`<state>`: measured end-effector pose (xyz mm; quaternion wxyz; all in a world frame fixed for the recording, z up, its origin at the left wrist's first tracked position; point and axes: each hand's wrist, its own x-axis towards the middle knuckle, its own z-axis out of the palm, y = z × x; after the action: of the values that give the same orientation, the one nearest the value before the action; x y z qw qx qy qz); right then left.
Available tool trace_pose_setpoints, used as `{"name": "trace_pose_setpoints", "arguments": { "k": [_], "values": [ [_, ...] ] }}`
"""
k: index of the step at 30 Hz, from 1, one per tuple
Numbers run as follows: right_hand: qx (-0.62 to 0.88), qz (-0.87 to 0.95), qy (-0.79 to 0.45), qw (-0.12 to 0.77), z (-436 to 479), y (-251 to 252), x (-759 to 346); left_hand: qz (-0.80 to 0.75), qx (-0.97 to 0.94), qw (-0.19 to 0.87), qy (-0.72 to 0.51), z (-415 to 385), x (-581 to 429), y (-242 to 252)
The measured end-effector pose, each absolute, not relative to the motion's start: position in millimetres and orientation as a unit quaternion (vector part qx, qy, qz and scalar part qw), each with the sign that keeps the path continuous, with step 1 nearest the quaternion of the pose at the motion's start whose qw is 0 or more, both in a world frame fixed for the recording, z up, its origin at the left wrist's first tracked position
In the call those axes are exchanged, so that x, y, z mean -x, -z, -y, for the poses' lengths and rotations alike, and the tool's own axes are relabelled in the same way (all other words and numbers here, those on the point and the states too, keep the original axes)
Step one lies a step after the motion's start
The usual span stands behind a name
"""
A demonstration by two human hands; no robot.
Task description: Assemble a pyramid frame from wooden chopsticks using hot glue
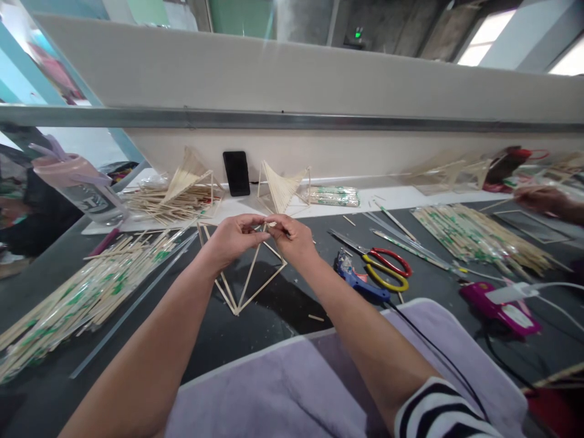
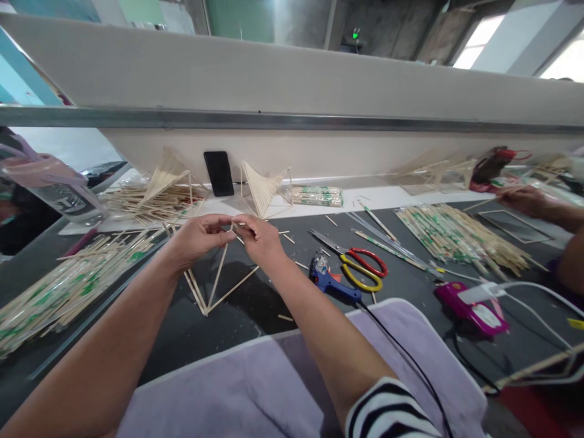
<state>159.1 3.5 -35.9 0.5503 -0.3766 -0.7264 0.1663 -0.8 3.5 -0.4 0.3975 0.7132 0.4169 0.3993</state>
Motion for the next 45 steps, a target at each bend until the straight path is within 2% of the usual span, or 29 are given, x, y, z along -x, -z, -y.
{"name": "trace_pose_setpoints", "arguments": {
  "k": [28, 38, 45],
  "values": [
    [0.378, 0.735, -0.159, 0.541, -2.9, 35.5, -159.0, -0.414, -0.708, 0.407, -0.401, 0.2, -0.6, -3.8],
    [0.379, 0.735, -0.160, 0.539, -2.1, 34.7, -159.3, -0.402, -0.715, 0.388, -0.420, -3.3, 0.3, 2.6],
    [0.365, 0.734, -0.161, 0.550, -3.2, 37.1, -158.9, -0.423, -0.734, 0.337, -0.410, -1.1, -0.8, 2.8]
  ]
}}
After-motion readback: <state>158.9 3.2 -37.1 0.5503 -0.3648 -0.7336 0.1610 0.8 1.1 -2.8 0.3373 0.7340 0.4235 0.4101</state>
